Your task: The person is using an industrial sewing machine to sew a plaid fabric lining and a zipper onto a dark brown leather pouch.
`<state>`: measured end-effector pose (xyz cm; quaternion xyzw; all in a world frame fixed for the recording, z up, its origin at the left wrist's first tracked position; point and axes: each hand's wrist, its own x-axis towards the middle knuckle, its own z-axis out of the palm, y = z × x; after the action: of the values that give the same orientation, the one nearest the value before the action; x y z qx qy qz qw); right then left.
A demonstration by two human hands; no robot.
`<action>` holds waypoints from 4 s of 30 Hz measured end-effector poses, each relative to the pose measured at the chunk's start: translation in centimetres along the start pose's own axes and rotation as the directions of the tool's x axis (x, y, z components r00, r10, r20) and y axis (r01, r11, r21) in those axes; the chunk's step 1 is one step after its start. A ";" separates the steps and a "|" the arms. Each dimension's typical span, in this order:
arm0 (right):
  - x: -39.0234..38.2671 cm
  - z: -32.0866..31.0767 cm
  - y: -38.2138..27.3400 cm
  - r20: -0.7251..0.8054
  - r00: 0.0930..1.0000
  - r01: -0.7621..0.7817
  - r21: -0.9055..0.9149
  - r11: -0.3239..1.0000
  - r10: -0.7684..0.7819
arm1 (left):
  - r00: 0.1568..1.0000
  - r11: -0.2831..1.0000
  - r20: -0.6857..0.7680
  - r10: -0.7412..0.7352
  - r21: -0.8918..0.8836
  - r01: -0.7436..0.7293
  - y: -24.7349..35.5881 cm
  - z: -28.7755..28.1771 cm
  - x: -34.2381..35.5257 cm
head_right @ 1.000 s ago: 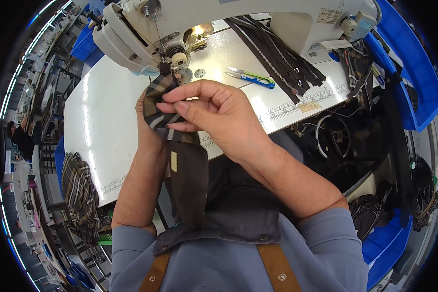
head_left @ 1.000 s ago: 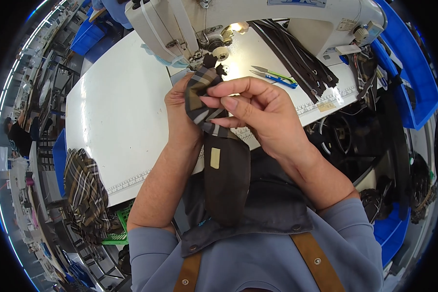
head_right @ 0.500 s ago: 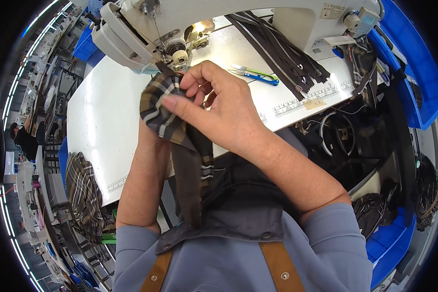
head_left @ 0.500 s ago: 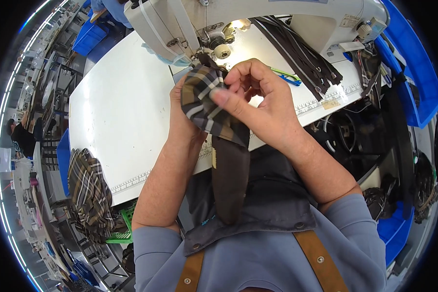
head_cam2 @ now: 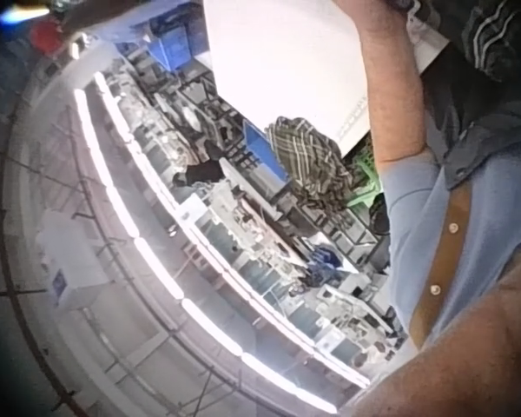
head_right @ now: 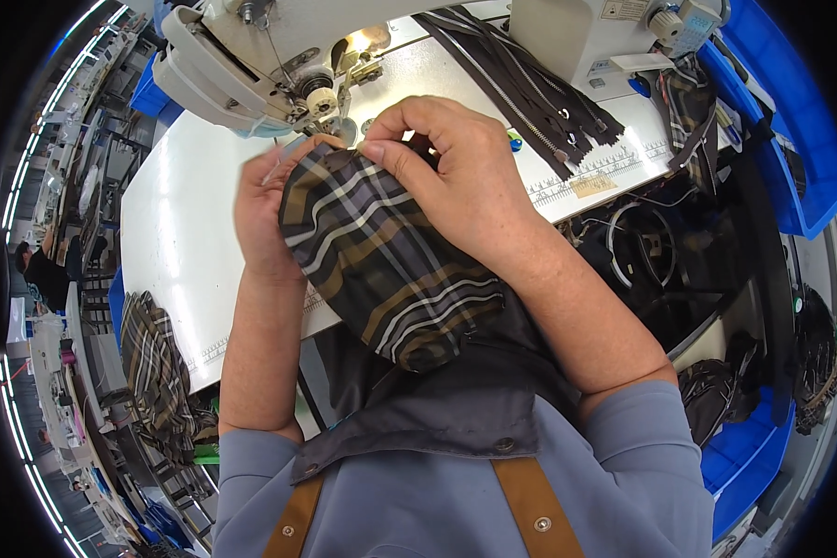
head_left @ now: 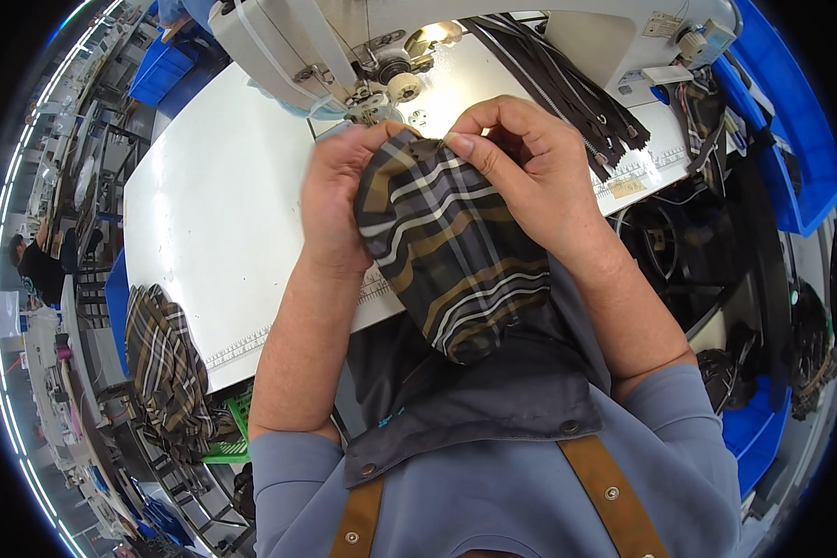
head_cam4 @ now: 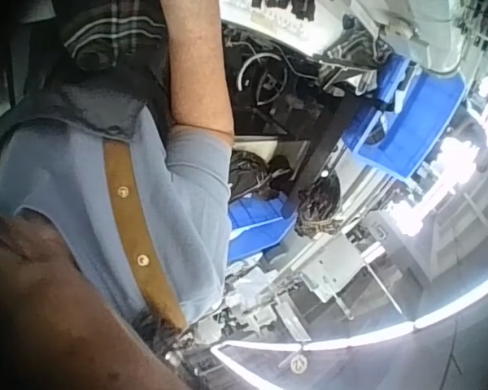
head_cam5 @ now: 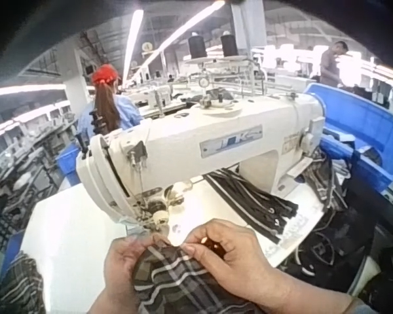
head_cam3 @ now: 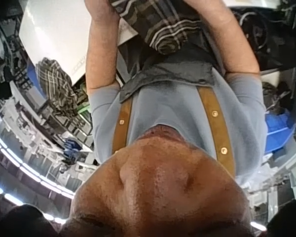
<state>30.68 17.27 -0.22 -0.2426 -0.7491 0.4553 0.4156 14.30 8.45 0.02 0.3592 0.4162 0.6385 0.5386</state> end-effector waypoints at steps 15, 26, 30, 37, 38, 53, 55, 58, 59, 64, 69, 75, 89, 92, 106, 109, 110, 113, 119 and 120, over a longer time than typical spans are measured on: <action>0.7 -1.6 0.2 0.091 0.992 0.097 -0.095 0.991 -0.088 | 0.966 0.923 -0.185 0.181 0.370 -0.102 -0.4 0.5 -0.5; 0.8 -2.1 0.1 0.261 0.962 -0.075 -0.012 0.997 0.076 | 0.957 0.869 -0.182 0.227 0.482 -0.114 -0.1 0.7 -0.5; 0.7 -2.0 0.1 0.289 0.953 -0.101 0.040 0.994 0.086 | 0.963 0.877 -0.173 0.208 0.468 -0.105 0.1 0.6 -0.5; 0.7 -1.5 0.9 0.291 0.955 -0.134 0.257 0.957 0.055 | 0.956 0.925 -0.202 0.211 0.357 -0.129 0.1 1.3 -0.3; 0.7 -1.6 0.9 0.288 0.956 -0.133 0.253 0.958 0.056 | 0.954 0.927 -0.217 0.208 0.356 -0.121 0.2 1.4 -0.3; 0.7 -1.2 1.2 0.358 0.924 -0.265 0.340 0.902 0.136 | 0.977 0.920 -0.179 0.116 0.391 -0.037 0.1 0.5 -0.5; 0.7 -1.3 1.0 0.357 0.926 -0.244 0.305 0.921 0.127 | 0.978 0.921 -0.171 0.121 0.387 -0.046 0.1 0.5 -0.4; 0.7 -1.4 0.9 0.361 0.923 -0.253 0.306 0.918 0.134 | 0.981 0.921 -0.166 0.101 0.389 -0.029 0.2 0.4 -0.4; 0.7 -1.4 0.9 0.361 0.923 -0.253 0.307 0.917 0.134 | 0.981 0.921 -0.166 0.101 0.389 -0.029 0.2 0.4 -0.4; 0.7 -1.3 1.1 0.363 0.922 -0.261 0.331 0.907 0.133 | 0.984 0.924 -0.150 0.097 0.382 -0.033 0.3 0.6 -0.4; 0.7 -1.3 1.2 0.362 0.926 -0.240 0.335 0.911 0.111 | 0.980 0.940 -0.160 0.119 0.335 -0.059 0.3 0.8 -0.4; 0.7 -1.6 1.1 0.374 0.924 -0.215 0.322 0.922 0.084 | 0.987 0.935 -0.126 0.104 0.350 -0.054 0.4 0.5 -0.4; 0.9 -1.9 1.2 0.433 0.898 -0.218 0.287 0.933 0.077 | 0.997 0.910 -0.048 0.066 0.412 -0.040 0.5 -0.3 -0.3; 0.9 -2.0 1.2 0.440 0.894 -0.223 0.281 0.933 0.082 | 0.997 0.915 -0.046 0.063 0.402 -0.039 0.6 -0.2 -0.3; 0.8 -1.9 1.5 0.442 0.894 -0.203 0.266 0.942 0.068 | 0.997 0.904 -0.055 0.050 0.426 -0.022 0.7 -0.3 -0.4; 0.8 -1.8 1.4 0.433 0.899 -0.191 0.258 0.947 0.063 | 0.995 0.910 -0.053 0.084 0.410 -0.055 0.5 -0.3 -0.4; 0.9 -1.9 1.4 0.431 0.900 -0.190 0.271 0.944 0.057 | 0.995 0.910 -0.053 0.084 0.410 -0.055 0.5 -0.3 -0.3; 0.9 -2.1 1.3 0.464 0.883 -0.215 0.272 0.938 0.068 | 0.997 0.899 -0.039 0.065 0.436 -0.041 0.5 -0.4 -0.3; 0.9 -2.0 1.2 0.468 0.880 -0.222 0.261 0.939 0.078 | 0.997 0.893 -0.031 0.073 0.447 -0.052 0.5 -0.4 -0.3; 0.9 -1.9 1.2 0.468 0.880 -0.235 0.273 0.933 0.085 | 0.997 0.894 -0.030 0.065 0.445 -0.045 0.5 -0.4 -0.3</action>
<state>31.81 19.44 -0.48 -0.1217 -0.7171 0.6480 0.2260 13.78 8.05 0.31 0.4700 0.5523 0.5496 0.4147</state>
